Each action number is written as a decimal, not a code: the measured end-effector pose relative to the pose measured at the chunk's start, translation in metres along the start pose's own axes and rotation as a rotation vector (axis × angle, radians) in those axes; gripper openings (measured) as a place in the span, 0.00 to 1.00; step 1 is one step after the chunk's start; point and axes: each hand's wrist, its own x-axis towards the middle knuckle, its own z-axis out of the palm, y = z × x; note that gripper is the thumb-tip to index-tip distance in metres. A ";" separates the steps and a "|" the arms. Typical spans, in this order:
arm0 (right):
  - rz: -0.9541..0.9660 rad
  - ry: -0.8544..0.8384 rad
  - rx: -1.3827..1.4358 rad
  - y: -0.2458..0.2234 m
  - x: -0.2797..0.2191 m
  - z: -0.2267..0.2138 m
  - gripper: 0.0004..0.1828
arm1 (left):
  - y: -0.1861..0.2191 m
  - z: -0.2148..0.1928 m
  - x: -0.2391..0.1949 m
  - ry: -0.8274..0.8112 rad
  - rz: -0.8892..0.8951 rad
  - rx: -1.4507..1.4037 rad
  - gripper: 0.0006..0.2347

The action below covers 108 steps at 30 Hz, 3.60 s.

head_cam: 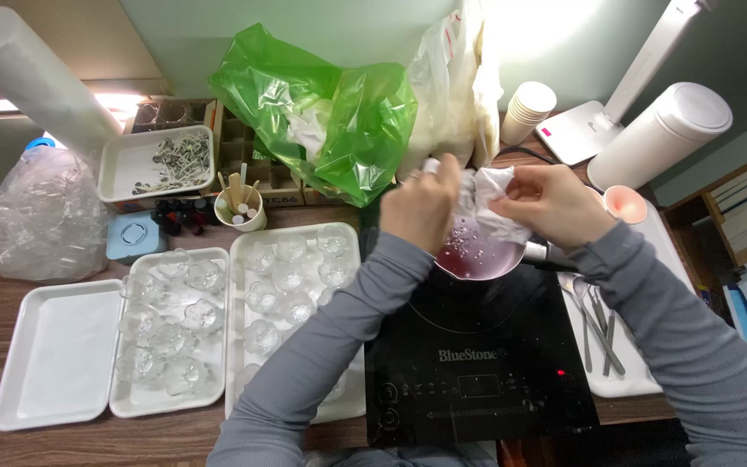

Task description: The person picks up clear glass flower-shaped pieces one at a time, dips each into a pot of hot purple liquid on an induction cooker, wipes it with a white cloth and tissue, and places it onto white trays. Near the end the person tears paper towel sheets and continues wiping pieces on the trays.

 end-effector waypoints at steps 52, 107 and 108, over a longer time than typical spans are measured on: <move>-0.634 -0.188 -0.347 -0.163 0.104 0.434 0.13 | -0.279 -0.121 -0.288 0.154 -0.774 -0.193 0.27; -0.590 -0.247 -0.262 -0.160 0.021 0.262 0.14 | -0.165 -0.138 -0.223 0.160 -0.581 -0.736 0.25; -0.517 -0.261 -0.199 -0.164 0.012 0.244 0.14 | -0.156 -0.136 -0.215 0.191 -0.511 -0.801 0.25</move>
